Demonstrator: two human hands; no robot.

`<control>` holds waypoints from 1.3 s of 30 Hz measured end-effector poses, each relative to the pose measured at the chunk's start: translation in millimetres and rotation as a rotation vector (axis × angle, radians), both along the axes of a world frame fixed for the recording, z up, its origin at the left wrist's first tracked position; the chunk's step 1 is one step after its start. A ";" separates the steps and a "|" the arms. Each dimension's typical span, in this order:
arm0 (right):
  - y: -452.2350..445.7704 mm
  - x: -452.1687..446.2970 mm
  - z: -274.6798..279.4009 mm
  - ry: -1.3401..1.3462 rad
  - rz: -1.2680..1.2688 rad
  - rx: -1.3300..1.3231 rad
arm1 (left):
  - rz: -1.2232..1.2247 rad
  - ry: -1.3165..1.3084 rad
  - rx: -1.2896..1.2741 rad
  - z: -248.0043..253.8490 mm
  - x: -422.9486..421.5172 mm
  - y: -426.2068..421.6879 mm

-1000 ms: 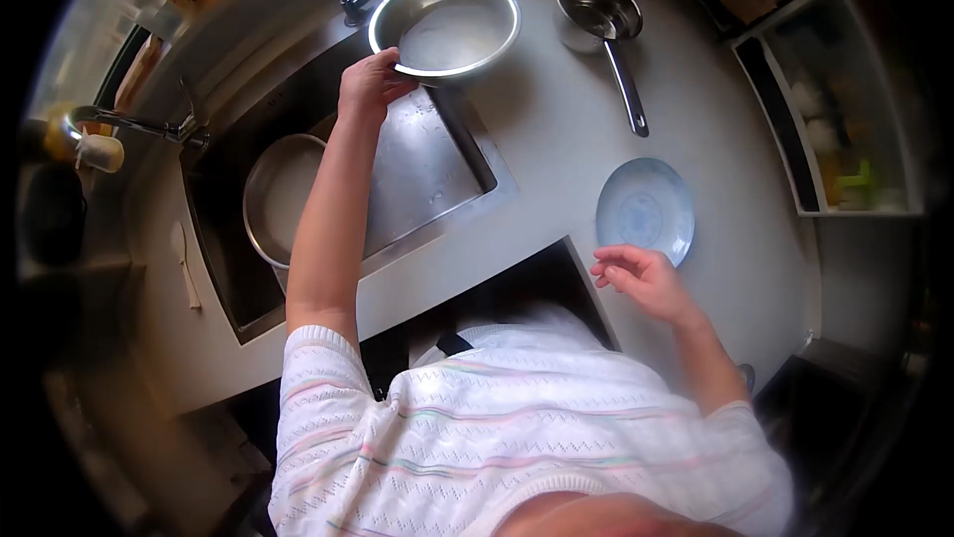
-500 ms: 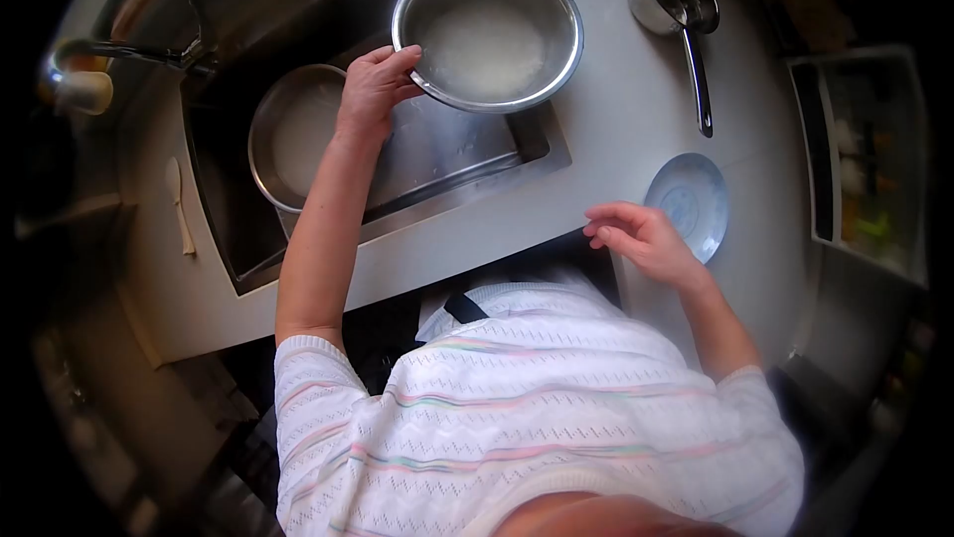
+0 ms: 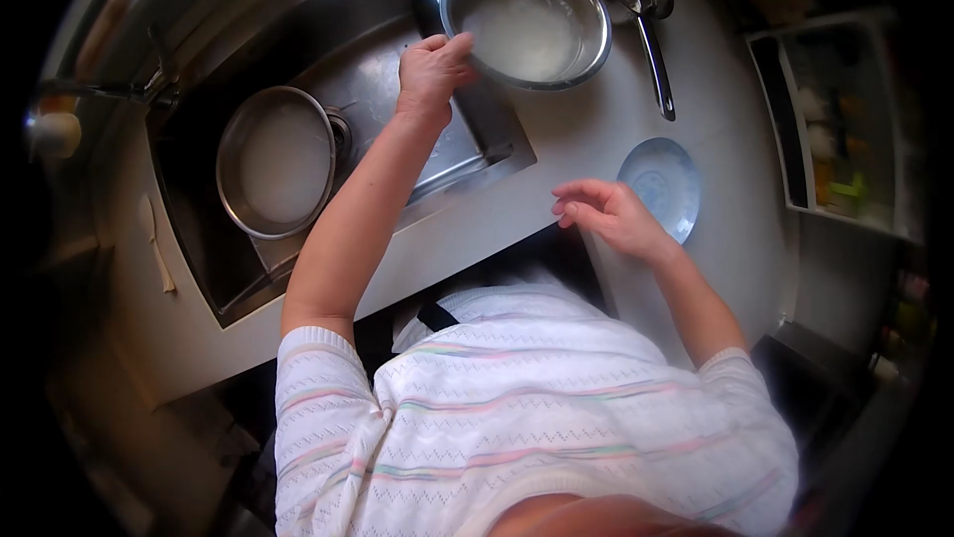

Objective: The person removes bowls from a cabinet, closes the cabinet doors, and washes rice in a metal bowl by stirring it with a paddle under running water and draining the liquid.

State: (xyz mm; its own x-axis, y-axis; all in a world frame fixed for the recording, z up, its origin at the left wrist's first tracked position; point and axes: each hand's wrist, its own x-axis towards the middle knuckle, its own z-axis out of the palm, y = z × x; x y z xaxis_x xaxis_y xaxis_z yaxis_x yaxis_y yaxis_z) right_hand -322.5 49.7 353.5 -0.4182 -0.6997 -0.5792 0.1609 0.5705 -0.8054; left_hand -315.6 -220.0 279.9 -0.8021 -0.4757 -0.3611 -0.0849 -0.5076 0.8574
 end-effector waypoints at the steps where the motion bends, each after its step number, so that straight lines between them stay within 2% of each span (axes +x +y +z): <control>1: -2.9 -3.1 0.0 -0.003 -0.003 -0.009 | -0.007 0.011 -0.019 0.2 -2.5 3.0; 4: -9.8 -8.1 1.3 -0.017 0.002 -0.044 | -0.116 -0.014 -0.047 7.0 -0.5 -2.5; 6: -15.3 -11.2 2.9 -0.032 0.024 -0.081 | -0.098 -0.027 -0.155 18.8 22.8 -22.8; 8: -15.0 -13.0 7.4 0.007 0.028 -0.029 | 0.025 -0.085 -0.419 18.8 66.8 -66.6; 10: -12.8 -11.6 -0.3 -0.007 0.040 -0.017 | 0.316 -0.148 -0.654 25.6 136.6 -116.3; 12: -9.4 -8.3 -10.1 -0.046 0.049 -0.015 | 0.613 -0.448 -1.011 12.6 233.0 -185.6; 13: -12.3 -5.9 -12.6 -0.056 0.055 -0.006 | 0.724 -0.627 -1.088 18.8 280.3 -205.5; 14: -19.1 -1.9 -13.5 -0.073 0.092 -0.008 | 0.740 -0.957 -1.338 16.1 329.5 -227.2; 15: -22.3 0.5 -12.5 -0.084 0.114 -0.004 | 0.708 -1.218 -1.426 7.2 375.5 -243.1; 17: -32.9 3.4 -3.6 -0.067 0.165 0.058 | 0.615 -1.718 -1.297 -3.8 424.4 -242.2; 20: -45.8 0.5 -9.1 -0.042 0.251 0.035 | 0.446 -1.689 -1.064 -45.3 476.8 -273.7; 22: -62.7 3.3 -9.8 -0.015 0.320 0.037 | 0.385 -1.734 -1.120 -62.8 488.5 -272.2; 23: -65.8 1.5 -8.0 0.011 0.329 0.049 | 0.340 -1.726 -1.160 -74.5 479.0 -269.9; 25: -74.6 2.3 -2.6 0.021 0.353 0.046 | 0.366 -1.710 -1.073 -70.7 461.1 -266.2; 26: -77.8 3.4 0.6 0.009 0.367 0.034 | 0.303 -1.643 -1.296 -89.3 475.8 -277.0; 27: -79.9 3.8 -1.2 -0.016 0.379 0.003 | 0.308 -1.410 -1.396 -91.6 479.6 -280.5; 29: -85.8 7.2 -1.3 0.002 0.433 -0.034 | 0.568 -0.857 -0.671 -56.1 427.7 -245.2; 31: -94.8 12.6 -9.8 -0.023 0.457 -0.133 | 0.541 -0.353 -0.287 -9.5 364.7 -182.6; 32: -100.8 15.4 -12.2 -0.043 0.470 -0.184 | 0.449 -0.228 -0.187 16.1 324.3 -151.4; 35: -124.2 33.7 -5.3 -0.102 0.250 -0.351 | 0.183 0.019 -0.005 41.5 226.1 -76.0; 36: -127.6 36.2 -4.5 -0.153 0.168 -0.393 | 0.080 0.027 0.025 54.7 193.7 -50.1; 39: -132.0 28.2 -6.9 -0.310 -0.042 -0.580 | -0.243 0.292 0.295 49.3 124.9 3.8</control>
